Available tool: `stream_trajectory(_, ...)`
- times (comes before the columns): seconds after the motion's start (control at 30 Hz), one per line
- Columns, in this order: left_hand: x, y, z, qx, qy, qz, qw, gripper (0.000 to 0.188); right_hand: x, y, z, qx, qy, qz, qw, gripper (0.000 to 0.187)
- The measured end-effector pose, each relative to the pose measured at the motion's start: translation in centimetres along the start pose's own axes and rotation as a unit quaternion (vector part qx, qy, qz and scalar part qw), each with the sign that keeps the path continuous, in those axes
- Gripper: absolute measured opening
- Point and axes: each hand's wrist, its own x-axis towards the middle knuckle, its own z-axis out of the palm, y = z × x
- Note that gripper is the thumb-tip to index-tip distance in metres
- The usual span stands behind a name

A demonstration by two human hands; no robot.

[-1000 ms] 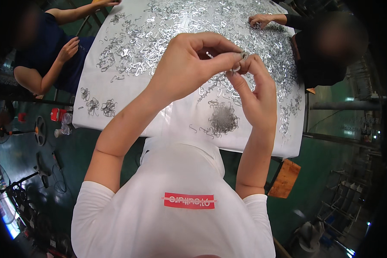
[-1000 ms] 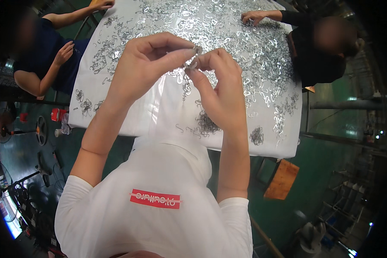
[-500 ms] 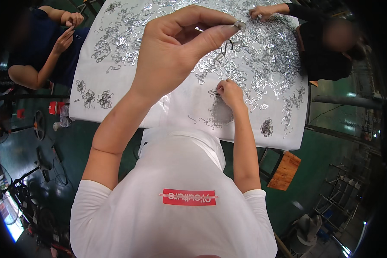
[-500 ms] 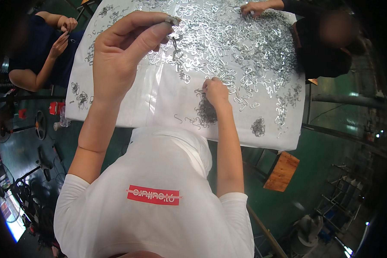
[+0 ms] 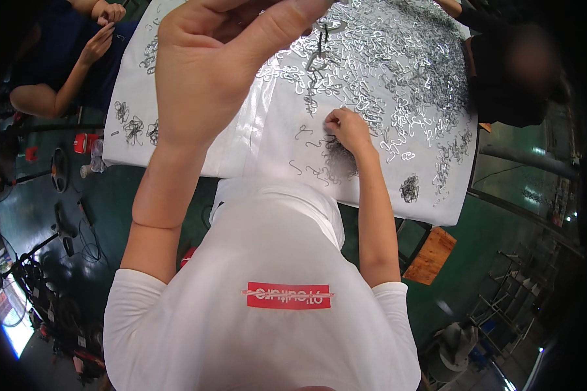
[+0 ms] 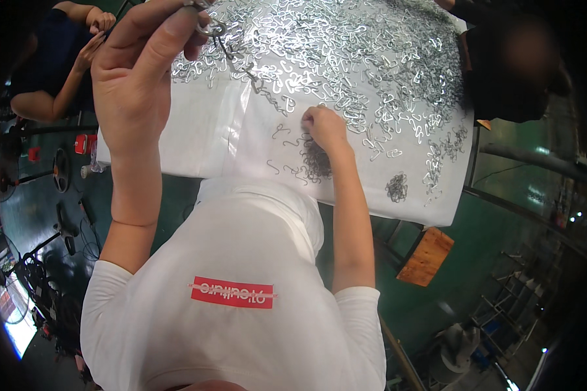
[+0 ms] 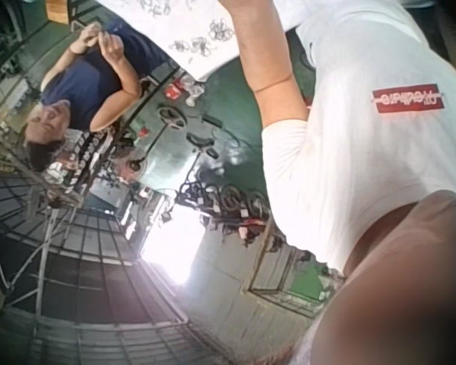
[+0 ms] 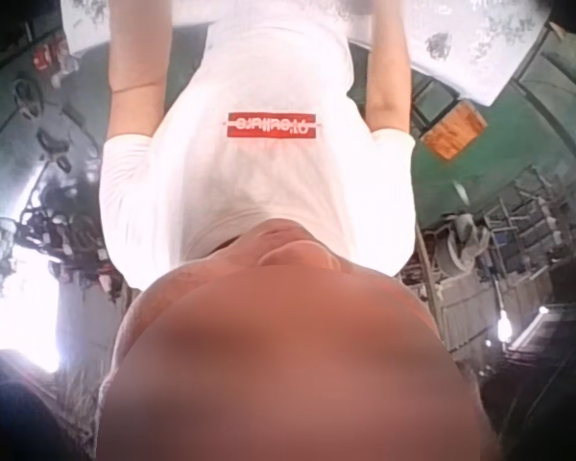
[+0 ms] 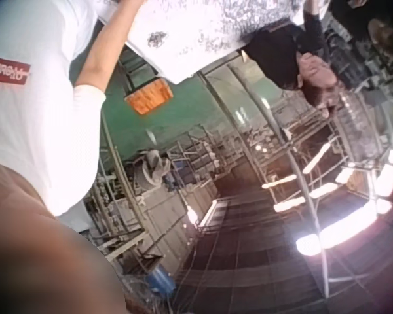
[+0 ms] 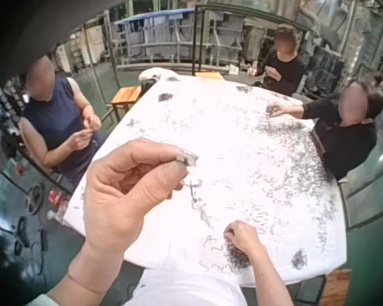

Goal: The person picks up small metal hooks and S-shaped clips from a table covered in parts and links them together by hand. The person then hangs the assembled chain onto a metal rack and returns to the table to continue linking more parts.

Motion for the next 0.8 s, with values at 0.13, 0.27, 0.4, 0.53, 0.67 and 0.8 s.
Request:
stream_trajectory(0.13, -0.1, 0.0, -0.5, 0.001, 0.011, 0.01, 1.0, 0.015, 0.4, -2.2, 2.3, -0.068, -0.042, -0.063, 0.995, 0.009)
stream_trajectory(0.27, -0.3, 0.2, -0.9, 0.004, 0.015, 0.007, 1.0, 0.015, 0.0, -3.1, 2.9, -0.097, -0.046, -0.07, 0.992, 0.011)
stream_trajectory(0.4, -0.7, 1.3, -1.7, 0.002, 0.029, 0.034, 0.999, 0.015, -0.8, -3.3, 1.8, 0.072, -0.063, 0.007, 0.995, 0.011)
stream_trajectory(0.53, -1.0, 3.6, -4.0, 0.011, 0.046, 0.078, 0.996, 0.017, -0.8, -4.5, 2.1, 0.237, -0.058, 0.008, 0.97, 0.014)
stream_trajectory(0.67, -1.9, 6.8, -7.7, 0.063, 0.05, 0.171, 0.982, 0.017, 0.2, -6.4, 4.8, 0.296, -0.043, -0.002, 0.954, 0.015)
stream_trajectory(0.8, -4.6, 10.7, -12.0, 0.073, -0.028, 0.182, 0.98, 0.019, 1.8, -9.8, 8.3, 0.312, -0.046, -0.048, 0.948, 0.015)
